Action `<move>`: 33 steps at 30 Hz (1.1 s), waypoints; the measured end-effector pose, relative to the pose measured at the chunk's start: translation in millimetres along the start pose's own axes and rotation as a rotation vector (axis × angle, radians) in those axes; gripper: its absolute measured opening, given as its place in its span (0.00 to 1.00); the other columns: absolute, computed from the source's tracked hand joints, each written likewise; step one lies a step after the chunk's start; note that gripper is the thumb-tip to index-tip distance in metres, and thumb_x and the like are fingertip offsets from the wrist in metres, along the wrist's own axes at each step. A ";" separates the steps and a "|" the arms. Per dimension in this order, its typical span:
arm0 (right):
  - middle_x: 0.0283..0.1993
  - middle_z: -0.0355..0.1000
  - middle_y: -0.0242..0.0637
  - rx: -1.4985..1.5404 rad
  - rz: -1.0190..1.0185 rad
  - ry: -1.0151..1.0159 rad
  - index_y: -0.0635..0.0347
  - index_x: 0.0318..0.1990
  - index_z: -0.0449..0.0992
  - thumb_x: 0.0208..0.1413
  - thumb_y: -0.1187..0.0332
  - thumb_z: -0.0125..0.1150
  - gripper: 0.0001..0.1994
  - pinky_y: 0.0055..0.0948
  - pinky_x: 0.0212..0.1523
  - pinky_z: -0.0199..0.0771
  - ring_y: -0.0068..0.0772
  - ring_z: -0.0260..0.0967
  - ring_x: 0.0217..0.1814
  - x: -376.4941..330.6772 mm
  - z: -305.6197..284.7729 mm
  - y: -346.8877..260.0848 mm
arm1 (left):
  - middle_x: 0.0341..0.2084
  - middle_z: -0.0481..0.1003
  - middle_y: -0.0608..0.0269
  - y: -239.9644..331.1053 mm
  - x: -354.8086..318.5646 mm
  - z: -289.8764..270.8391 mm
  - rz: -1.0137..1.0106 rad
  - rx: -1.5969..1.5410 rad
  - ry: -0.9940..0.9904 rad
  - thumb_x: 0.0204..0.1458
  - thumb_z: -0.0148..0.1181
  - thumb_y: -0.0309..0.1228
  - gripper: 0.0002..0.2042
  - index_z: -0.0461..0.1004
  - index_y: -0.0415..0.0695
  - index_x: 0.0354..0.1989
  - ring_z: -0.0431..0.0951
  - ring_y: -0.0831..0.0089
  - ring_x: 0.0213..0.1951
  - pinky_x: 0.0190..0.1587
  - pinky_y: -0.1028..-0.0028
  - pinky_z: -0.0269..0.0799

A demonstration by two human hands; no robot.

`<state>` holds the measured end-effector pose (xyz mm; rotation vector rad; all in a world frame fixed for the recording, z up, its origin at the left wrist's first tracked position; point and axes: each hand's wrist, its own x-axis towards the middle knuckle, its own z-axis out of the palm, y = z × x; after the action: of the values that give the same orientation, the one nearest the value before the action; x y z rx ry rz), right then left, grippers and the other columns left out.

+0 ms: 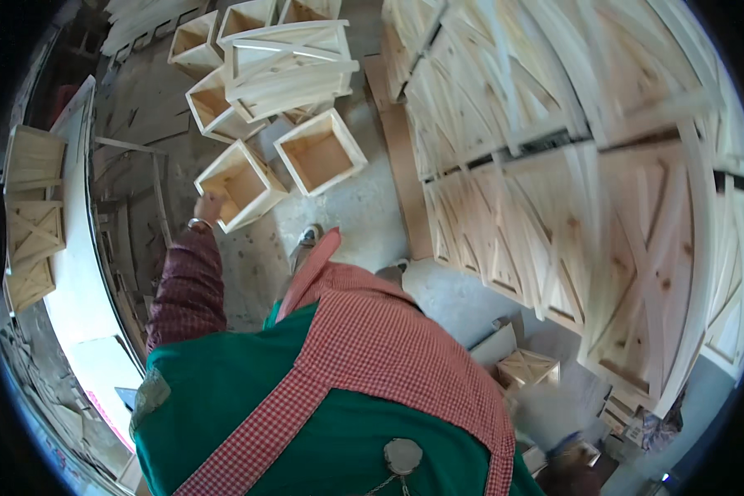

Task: The person sands a wooden box using sandpaper on a workbench and then stacks wooden boxes onto a large stack of wooden boxes.

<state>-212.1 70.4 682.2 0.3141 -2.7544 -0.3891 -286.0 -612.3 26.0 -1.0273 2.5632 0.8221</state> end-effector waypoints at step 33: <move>0.40 0.77 0.38 0.451 0.371 -1.496 0.43 0.51 0.75 0.54 0.47 0.52 0.21 0.37 0.38 0.74 0.43 0.75 0.37 -77.8 193.8 -207.2 | 0.29 0.77 0.43 369.7 202.4 -67.6 0.432 -0.388 0.353 0.44 0.58 0.56 0.28 0.77 0.38 0.31 0.79 0.51 0.35 0.40 0.57 0.73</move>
<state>-175.7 -59.4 420.8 -0.7132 -4.1926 0.2776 -690.7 -545.6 144.3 -0.7711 3.0644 1.4041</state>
